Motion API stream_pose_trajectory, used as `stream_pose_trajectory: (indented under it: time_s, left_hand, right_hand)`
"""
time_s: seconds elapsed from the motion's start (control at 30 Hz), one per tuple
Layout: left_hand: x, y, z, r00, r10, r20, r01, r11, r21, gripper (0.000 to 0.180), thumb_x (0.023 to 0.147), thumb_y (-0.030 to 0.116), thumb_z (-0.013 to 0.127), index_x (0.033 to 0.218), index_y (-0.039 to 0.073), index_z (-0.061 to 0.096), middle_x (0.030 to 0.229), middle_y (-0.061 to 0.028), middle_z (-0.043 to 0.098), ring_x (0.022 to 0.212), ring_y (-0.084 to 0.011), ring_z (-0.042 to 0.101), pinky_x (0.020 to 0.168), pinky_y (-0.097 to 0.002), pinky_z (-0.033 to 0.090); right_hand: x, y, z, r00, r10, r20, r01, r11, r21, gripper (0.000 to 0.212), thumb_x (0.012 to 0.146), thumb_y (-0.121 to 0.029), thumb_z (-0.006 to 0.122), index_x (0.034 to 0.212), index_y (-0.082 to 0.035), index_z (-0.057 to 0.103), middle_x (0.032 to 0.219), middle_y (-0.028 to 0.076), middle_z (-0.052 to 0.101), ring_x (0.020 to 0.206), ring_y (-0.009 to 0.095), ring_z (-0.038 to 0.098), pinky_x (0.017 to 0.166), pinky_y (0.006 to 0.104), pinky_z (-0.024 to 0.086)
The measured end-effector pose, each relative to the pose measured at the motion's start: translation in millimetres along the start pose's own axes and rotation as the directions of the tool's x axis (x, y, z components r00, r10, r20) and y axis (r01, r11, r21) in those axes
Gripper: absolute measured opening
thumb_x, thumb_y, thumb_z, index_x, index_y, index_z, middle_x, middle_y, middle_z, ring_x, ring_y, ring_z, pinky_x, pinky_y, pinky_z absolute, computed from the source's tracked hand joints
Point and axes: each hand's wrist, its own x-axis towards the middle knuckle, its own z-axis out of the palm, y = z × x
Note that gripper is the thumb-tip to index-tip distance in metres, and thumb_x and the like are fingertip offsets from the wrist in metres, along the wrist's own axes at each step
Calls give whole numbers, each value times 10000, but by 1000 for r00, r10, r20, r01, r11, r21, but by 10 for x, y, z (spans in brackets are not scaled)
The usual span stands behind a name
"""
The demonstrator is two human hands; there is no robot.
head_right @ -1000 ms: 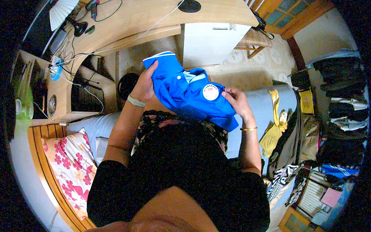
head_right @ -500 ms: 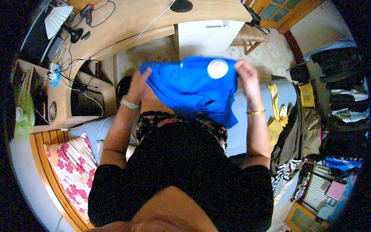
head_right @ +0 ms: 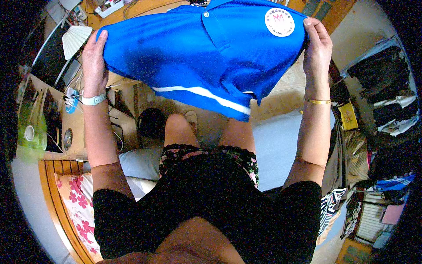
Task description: The person picks up a pair of shorts and a polo shirt from the floor, lays them out on a bed, and folds them.
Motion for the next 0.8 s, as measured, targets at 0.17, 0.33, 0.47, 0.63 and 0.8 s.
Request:
stream_pose_trajectory:
  time_s: [0.17, 0.33, 0.47, 0.63, 0.8]
  left_hand:
    - [-37, 94, -160, 999, 40, -10, -39, 996, 85, 213, 853, 153, 516, 1003, 6, 551, 891, -40, 593, 784, -76, 544, 712, -199, 433]
    - [-58, 241, -265, 991, 56, -123, -44, 994, 100, 227, 851, 171, 522, 1004, 5, 546, 903, -58, 591, 796, -94, 551, 726, -208, 444]
    - [-270, 373, -164, 991, 42, -124, -45, 999, -17, 286, 855, 184, 502, 1070, -3, 477, 956, -91, 566, 840, -137, 546, 766, -241, 439]
    - [-938, 108, -492, 954, -292, 64, 295, 954, -57, 248, 809, 187, 533, 1005, 36, 517, 940, -53, 556, 862, -135, 517, 771, -252, 407]
    - [-1562, -548, -413, 734, -594, 328, 543, 804, 242, 111, 785, 91, 549, 882, 37, 546, 783, 27, 515, 725, -48, 444, 657, -186, 353]
  right_hand:
    - [-76, 51, -59, 999, 16, 29, -14, 998, -60, 114, 824, -134, 548, 859, -30, 578, 810, -22, 568, 748, 43, 487, 696, 168, 370]
    - [-154, -59, 40, 996, 64, 65, -68, 996, 58, 137, 830, -164, 521, 873, -43, 569, 766, -34, 546, 687, 43, 464, 628, 162, 352]
    - [-374, -432, 8, 982, 190, 14, -188, 955, 231, 181, 796, -213, 518, 833, -37, 537, 745, 19, 516, 678, 98, 456, 638, 209, 366]
    - [-954, 135, 54, 640, 287, 713, -507, 855, 111, 537, 680, -543, 560, 894, -51, 552, 1012, 183, 536, 945, 256, 512, 782, 356, 437]
    - [-2401, 1155, -211, 17, 628, 778, -602, 628, -493, 544, 839, -450, 438, 1183, -29, 458, 1182, 118, 469, 1068, 231, 452, 927, 334, 338]
